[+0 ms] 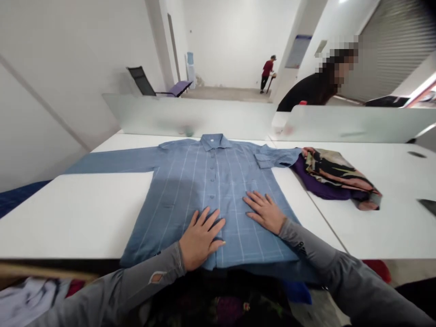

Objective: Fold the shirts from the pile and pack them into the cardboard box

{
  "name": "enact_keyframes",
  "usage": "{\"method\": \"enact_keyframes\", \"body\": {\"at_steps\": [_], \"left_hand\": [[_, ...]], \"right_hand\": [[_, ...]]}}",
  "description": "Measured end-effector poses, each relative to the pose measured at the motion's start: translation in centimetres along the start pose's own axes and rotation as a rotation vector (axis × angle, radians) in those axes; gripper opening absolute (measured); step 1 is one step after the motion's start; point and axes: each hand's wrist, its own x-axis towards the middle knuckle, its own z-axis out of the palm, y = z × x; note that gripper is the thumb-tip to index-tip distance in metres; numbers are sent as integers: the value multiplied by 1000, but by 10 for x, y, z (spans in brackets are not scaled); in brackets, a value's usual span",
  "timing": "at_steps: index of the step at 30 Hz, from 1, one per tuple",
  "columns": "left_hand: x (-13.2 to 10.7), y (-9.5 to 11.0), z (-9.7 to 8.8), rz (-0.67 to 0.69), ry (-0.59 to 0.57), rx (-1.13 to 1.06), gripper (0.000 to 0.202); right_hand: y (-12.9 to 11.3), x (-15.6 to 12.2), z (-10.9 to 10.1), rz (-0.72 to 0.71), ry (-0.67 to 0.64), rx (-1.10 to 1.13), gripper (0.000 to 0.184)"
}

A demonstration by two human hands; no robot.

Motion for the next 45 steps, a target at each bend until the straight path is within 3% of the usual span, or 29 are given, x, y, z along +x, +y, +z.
{"method": "enact_keyframes", "body": {"at_steps": [4, 6, 8, 10, 12, 15, 18, 21, 24, 27, 31, 36, 41, 45], "left_hand": [[-22, 19, -18, 8, -99, -71, 49], [-32, 22, -27, -36, -103, -106, 45], [-44, 19, -31, -145, -28, -108, 42], [-56, 10, -29, -304, 103, -46, 44], [-68, 2, -21, -418, 187, 53, 47], [-78, -3, -8, -428, 173, 165, 52], [-79, 6, -2, -395, 237, 196, 48], [-75, 24, -1, -373, 395, 154, 31], [-68, 44, 3, -300, 405, 148, 32], [-59, 58, 9, -298, 373, 215, 36], [-54, 69, 14, -329, 342, 238, 25], [-55, 75, 14, -332, 332, 224, 9], [-55, 73, 16, -306, 345, 169, 11], [-55, 68, 13, -326, 379, -27, 15]], "right_hand": [[16, -32, -9, 31, 82, 107, 51], [17, -56, -18, 134, 231, 167, 47], [13, -84, -22, 301, 405, 179, 42], [8, -111, -20, 433, 496, 156, 37], [4, -133, -12, 437, 483, 116, 34], [2, -150, 0, 331, 443, 70, 32], [-4, -156, 4, 362, 575, 60, 27], [-19, -156, 5, 308, 676, 92, 19], [-47, -143, 7, 121, 641, 139, 18], [-81, -115, 11, -44, 507, 66, 28], [-119, -79, 20, -212, 273, -57, 44], [-131, -67, 33, -210, 189, -64, 46], [-131, -69, 31, -226, 292, -1, 40], [-143, -67, 25, -166, 383, 73, 25]]}}
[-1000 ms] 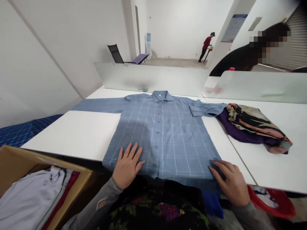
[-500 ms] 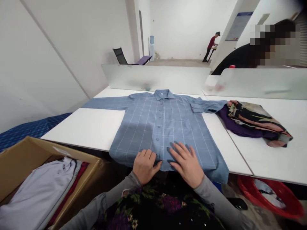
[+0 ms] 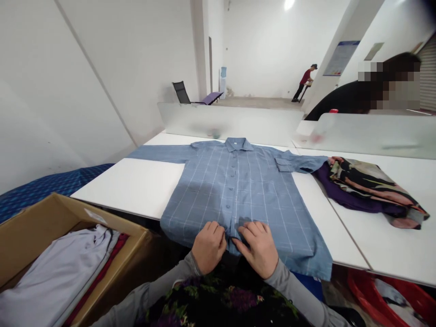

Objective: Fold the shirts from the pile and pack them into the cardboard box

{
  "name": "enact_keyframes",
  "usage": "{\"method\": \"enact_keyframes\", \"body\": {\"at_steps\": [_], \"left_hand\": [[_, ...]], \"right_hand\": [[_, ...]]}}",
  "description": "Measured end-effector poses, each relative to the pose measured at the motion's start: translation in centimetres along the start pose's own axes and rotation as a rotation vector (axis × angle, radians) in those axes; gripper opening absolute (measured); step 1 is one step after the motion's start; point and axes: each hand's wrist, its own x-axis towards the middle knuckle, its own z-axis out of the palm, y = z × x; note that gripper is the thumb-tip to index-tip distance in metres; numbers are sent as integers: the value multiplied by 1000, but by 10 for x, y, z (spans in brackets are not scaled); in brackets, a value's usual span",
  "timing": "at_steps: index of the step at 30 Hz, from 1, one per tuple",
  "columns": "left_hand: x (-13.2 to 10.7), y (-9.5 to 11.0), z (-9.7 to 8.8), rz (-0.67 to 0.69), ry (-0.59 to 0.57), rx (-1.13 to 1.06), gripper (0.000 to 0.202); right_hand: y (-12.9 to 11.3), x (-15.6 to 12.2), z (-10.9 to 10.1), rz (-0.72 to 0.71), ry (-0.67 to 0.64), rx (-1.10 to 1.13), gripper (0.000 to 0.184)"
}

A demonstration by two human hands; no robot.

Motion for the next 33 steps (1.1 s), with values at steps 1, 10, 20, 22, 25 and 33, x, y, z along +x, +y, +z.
{"method": "enact_keyframes", "body": {"at_steps": [1, 10, 20, 22, 25, 33], "left_hand": [[1, -2, -2, -26, 5, -73, 15], [21, -30, -29, -317, -180, -643, 10], [37, -32, -53, -305, -286, -728, 13], [41, -33, -59, -306, -299, -749, 14], [44, -34, -64, -305, -297, -748, 15], [40, -34, -60, -233, -327, -652, 12]], "right_hand": [[-3, 3, 1, 20, 0, -9, 24], [-10, 26, 10, 234, -165, 135, 5], [-13, 47, -3, 332, -163, 376, 12], [-13, 45, -7, 302, -112, 368, 17], [-12, 31, -12, 205, -75, 327, 20], [-23, -1, -2, -161, -479, -216, 43]]}}
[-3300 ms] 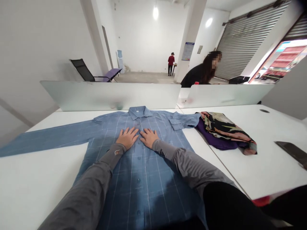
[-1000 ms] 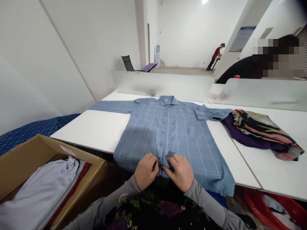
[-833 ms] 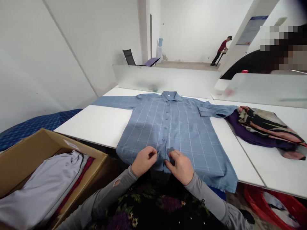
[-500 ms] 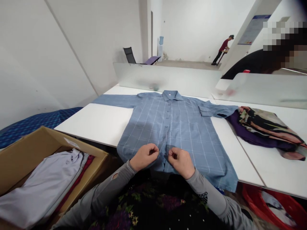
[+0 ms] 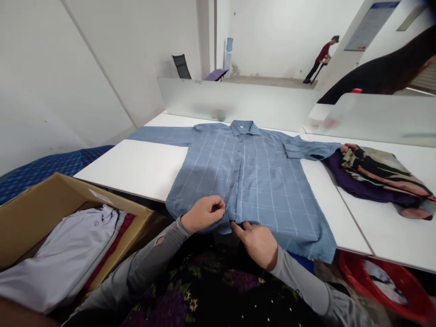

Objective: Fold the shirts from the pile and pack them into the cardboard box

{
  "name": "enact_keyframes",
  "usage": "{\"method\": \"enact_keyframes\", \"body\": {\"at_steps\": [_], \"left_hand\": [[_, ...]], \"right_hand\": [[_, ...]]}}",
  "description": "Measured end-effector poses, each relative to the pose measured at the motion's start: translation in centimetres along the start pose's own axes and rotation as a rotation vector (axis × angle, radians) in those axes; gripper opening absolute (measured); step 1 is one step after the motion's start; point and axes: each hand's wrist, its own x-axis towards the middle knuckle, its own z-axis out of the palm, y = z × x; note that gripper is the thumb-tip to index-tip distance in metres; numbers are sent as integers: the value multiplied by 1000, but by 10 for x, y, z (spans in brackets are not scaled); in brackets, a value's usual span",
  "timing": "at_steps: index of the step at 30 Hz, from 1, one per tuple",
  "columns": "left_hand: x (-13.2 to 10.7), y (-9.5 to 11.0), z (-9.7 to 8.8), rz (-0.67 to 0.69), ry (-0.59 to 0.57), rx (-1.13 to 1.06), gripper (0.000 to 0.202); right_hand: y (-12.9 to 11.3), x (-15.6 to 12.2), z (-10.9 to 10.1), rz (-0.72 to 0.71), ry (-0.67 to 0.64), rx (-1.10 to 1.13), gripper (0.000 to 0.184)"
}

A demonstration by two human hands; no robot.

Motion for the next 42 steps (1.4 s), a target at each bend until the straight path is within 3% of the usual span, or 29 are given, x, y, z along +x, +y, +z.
{"method": "enact_keyframes", "body": {"at_steps": [4, 8, 11, 14, 18, 21, 23, 28, 30, 32, 35, 42], "left_hand": [[1, 1, -5, 12, -41, -7, 11], [6, 10, -16, 35, -83, -30, 11], [13, 18, -18, 64, -116, -23, 10], [22, 18, -6, 121, -156, 56, 8], [29, 4, 23, 236, -256, 287, 10], [25, -7, 37, 311, -281, 389, 13], [19, -10, 36, 341, -246, 355, 17], [16, -17, 14, 316, 57, 437, 26], [20, -23, 11, 347, 65, 561, 33], [25, -29, 15, 375, -2, 661, 41], [30, -36, 26, 383, -68, 771, 45], [30, -39, 33, 403, -51, 828, 47]], "right_hand": [[-5, 5, -6, 17, 49, -7, 12], [-6, 6, -15, -44, 180, 49, 8], [-5, 7, -14, -104, 138, 95, 6], [-2, 5, -10, -164, 40, 152, 11], [9, -3, -6, -203, -10, 273, 21], [15, -10, 5, -108, -68, 375, 23], [16, -14, 18, 13, -85, 459, 21], [7, -20, 49, 203, 147, 872, 34], [1, -19, 55, 233, 209, 1034, 42], [-2, -17, 59, 276, 205, 1126, 42], [-3, -16, 64, 358, 152, 1112, 42], [-1, -13, 77, 426, 168, 728, 42]]}}
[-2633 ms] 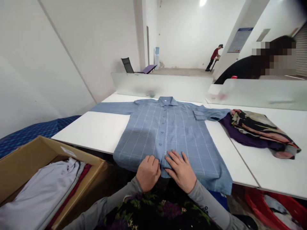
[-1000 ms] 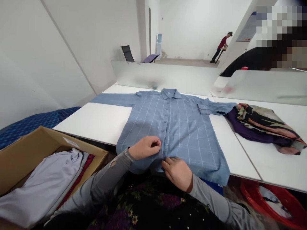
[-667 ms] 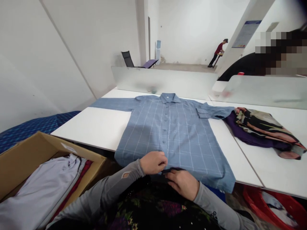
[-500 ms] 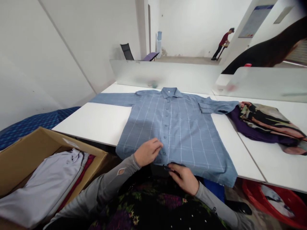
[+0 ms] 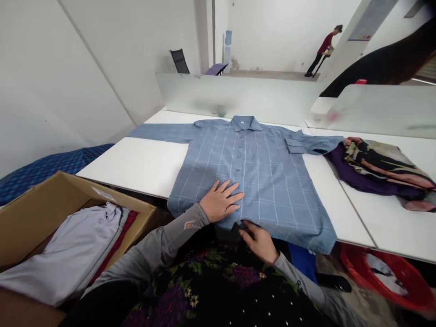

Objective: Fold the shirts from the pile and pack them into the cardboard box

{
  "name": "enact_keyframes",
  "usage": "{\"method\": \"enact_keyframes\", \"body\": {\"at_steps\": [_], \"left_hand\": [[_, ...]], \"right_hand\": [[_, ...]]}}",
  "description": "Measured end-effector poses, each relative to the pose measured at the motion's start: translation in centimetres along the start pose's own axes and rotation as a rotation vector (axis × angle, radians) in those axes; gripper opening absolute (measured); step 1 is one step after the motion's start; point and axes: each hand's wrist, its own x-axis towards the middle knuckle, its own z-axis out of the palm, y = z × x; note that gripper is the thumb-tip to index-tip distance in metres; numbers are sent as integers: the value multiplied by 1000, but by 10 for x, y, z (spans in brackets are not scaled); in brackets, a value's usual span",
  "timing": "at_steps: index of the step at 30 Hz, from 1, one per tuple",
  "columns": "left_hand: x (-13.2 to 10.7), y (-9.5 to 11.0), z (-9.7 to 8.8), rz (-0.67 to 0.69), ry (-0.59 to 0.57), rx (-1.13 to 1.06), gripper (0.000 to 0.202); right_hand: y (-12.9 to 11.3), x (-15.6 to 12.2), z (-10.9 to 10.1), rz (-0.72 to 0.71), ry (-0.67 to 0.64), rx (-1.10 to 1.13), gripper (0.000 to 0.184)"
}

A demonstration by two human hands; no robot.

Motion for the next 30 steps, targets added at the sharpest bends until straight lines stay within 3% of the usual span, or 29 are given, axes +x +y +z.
{"method": "enact_keyframes", "body": {"at_steps": [5, 10, 14, 19, 22, 24, 27, 30], "left_hand": [[-1, 0, 1, 16, 40, 19, 48], [-1, 0, 1, 21, 59, 20, 49], [-2, -1, 3, 15, 68, 22, 49], [-2, -1, 5, 17, 65, 32, 48], [-1, 0, 4, 2, 49, 39, 50], [-1, 0, 3, -12, 35, 40, 52], [-1, 1, 1, -14, 20, 37, 55], [0, 0, 0, -17, 14, 36, 55]], "right_hand": [[-9, 7, 2, -28, -20, -188, 36], [-21, 8, -12, -293, -136, -467, 35], [-25, 11, -17, -270, -204, -745, 50], [-25, 16, -12, -253, -244, -772, 45], [-19, 18, -8, -292, -283, -660, 37], [-15, 19, -6, -331, -300, -464, 32], [-11, 21, 1, -313, -296, 63, 21], [-11, 22, 7, -201, -298, 551, 28]]}}
